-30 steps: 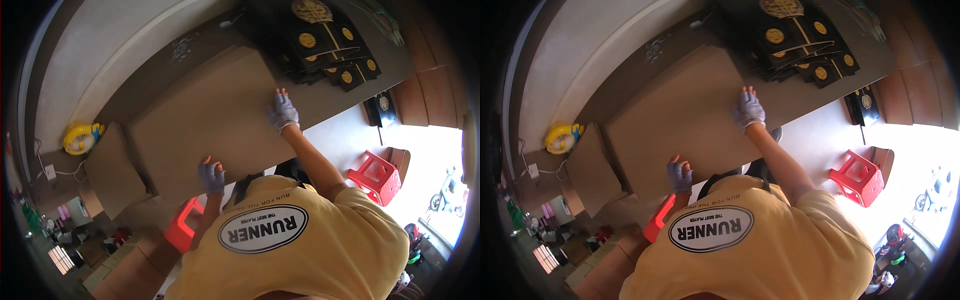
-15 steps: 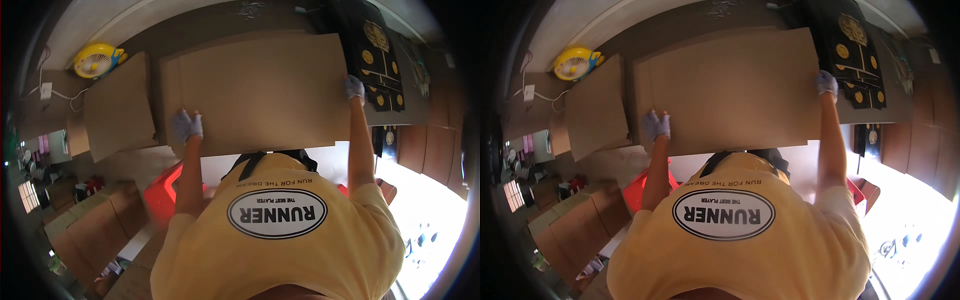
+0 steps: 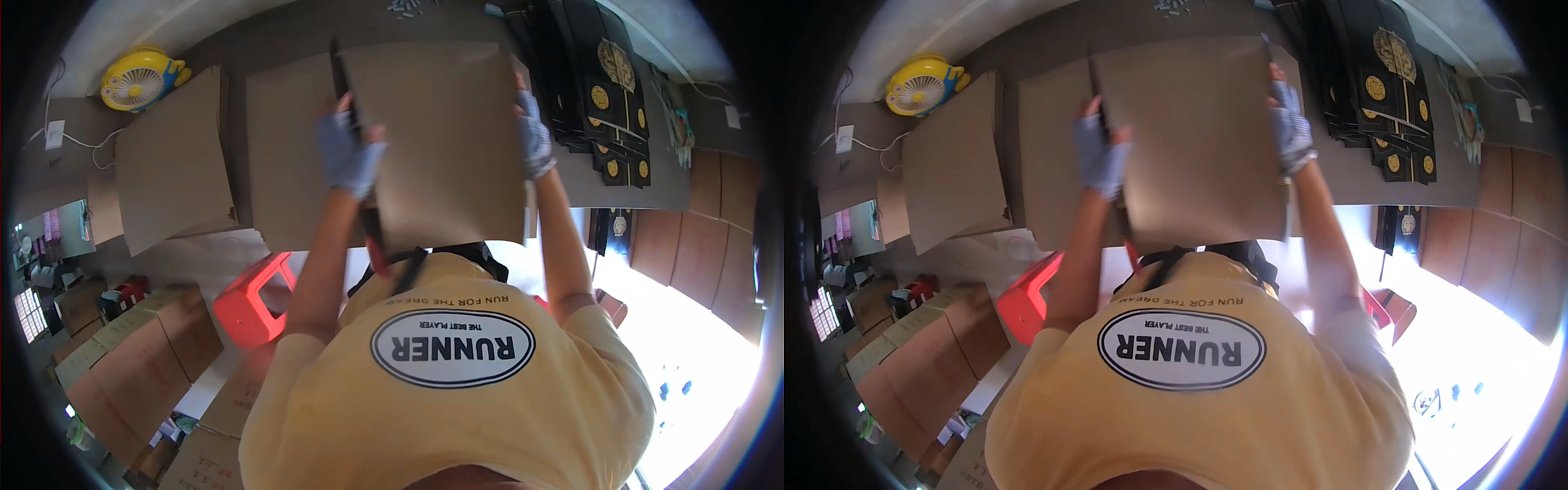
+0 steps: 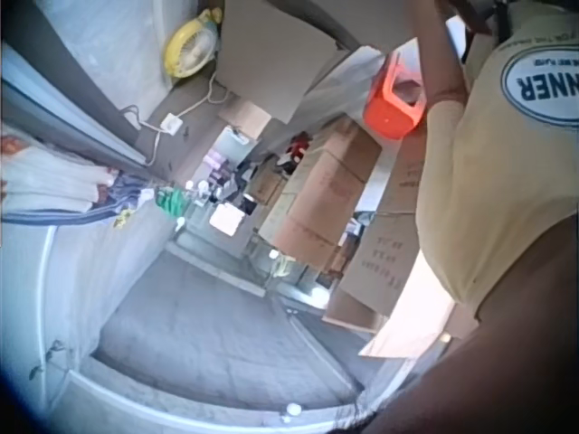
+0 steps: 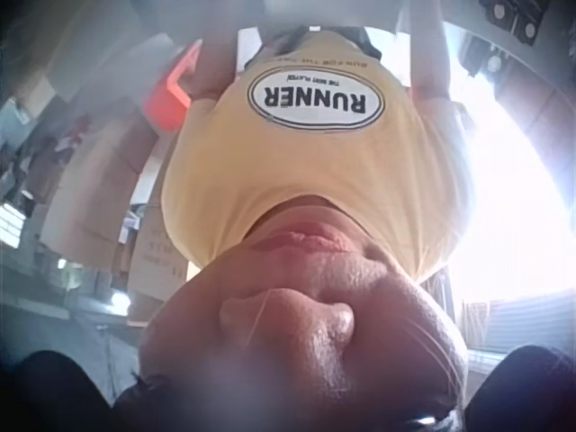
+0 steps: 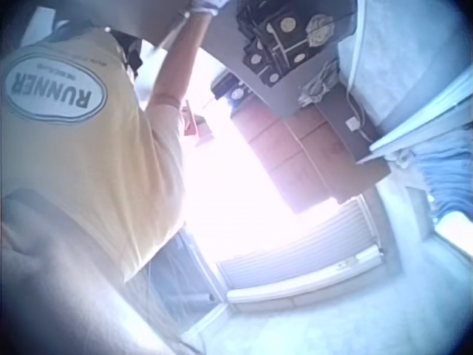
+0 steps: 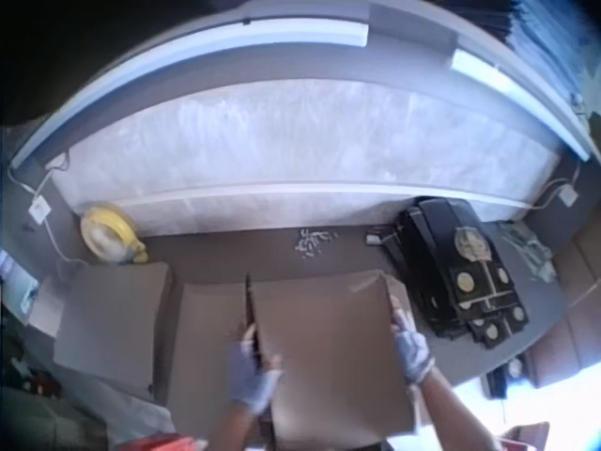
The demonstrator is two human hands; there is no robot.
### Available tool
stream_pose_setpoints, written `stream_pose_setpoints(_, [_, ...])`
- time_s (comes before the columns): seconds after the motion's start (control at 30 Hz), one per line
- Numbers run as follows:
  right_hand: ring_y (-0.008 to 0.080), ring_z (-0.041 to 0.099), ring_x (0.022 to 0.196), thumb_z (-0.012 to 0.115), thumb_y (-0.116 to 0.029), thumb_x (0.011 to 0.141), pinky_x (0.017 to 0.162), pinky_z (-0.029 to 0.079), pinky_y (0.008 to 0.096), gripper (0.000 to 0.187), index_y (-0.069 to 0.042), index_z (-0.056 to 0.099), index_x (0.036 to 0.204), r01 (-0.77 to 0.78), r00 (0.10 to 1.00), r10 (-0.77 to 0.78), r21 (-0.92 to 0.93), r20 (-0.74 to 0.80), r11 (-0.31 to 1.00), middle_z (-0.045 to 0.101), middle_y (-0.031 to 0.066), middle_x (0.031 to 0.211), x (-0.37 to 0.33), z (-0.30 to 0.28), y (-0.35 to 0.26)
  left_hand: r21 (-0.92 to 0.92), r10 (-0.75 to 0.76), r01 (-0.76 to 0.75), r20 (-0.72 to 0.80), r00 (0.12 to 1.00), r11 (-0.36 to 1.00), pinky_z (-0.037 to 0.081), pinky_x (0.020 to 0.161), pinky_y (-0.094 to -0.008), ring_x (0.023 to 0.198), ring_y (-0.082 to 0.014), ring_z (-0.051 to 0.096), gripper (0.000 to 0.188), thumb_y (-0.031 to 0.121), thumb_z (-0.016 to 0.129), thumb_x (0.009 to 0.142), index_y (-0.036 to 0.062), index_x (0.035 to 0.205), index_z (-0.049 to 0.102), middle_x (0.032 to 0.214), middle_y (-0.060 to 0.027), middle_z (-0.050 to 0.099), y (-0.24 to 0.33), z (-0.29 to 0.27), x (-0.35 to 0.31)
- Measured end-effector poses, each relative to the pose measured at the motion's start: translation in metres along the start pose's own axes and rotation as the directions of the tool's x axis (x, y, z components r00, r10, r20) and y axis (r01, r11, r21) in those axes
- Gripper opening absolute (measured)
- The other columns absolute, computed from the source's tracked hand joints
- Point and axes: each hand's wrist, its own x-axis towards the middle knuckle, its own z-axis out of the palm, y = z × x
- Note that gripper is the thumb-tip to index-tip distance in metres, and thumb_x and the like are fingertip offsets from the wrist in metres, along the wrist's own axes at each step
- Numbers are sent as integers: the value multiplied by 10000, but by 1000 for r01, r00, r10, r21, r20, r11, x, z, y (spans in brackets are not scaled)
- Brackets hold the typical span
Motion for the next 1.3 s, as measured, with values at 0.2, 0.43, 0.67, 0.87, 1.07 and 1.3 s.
stream_pose_setpoints(0.2, [328,279,1423,499,-370,924,1101,243,587,504,-377,423,1423,-111,985,169,-819,-17,563,322,118,1531,-1,91,-50,755,-334,-28,322,886,655,176,1089,-632,1429,-394,206,598,489,447,938,262,1483,344,1568,-140,234,23,99,-7])
stream_pose_setpoints(0.43, [454,191,1428,485,-537,906,1049,202,704,534,-391,425,1417,-145,980,189,-884,-66,444,268,168,1549,5,95,-21,781,-296,72,148,944,621,237,1039,-631,1397,-456,242,467,454,460,945,373,1405,454,1553,-157,276,13,94,-6])
stream_pose_setpoints(0.67, [451,108,1448,472,-560,909,1010,92,791,548,-371,426,1422,-83,985,167,-943,-29,321,234,127,1570,-13,135,21,794,-187,31,106,977,607,211,1061,-635,1388,-490,251,440,445,484,942,416,1381,472,1559,-161,269,-7,111,-19])
stream_pose_setpoints(0.87, [467,134,1434,494,-536,897,993,75,801,555,-350,442,1417,-77,993,110,-932,-41,355,269,126,1554,-15,142,34,797,-134,11,88,987,603,212,1062,-640,1367,-505,285,423,441,496,938,421,1361,496,1531,-157,332,-9,114,-22])
stream_pose_setpoints(1.07, [492,152,1417,499,-520,892,979,84,810,562,-343,435,1422,-73,994,106,-930,-36,361,287,136,1541,-18,143,34,798,-133,-17,122,984,602,215,1057,-643,1356,-504,297,428,444,499,932,415,1359,501,1515,-156,358,-8,112,-23])
stream_pose_setpoints(1.3, [500,178,1400,495,-485,900,972,106,814,548,-333,429,1422,-77,993,110,-911,-35,405,282,131,1540,-17,141,31,780,-155,0,124,980,626,224,1044,-641,1364,-502,272,442,450,451,942,416,1382,466,1536,-145,320,-6,115,-22])
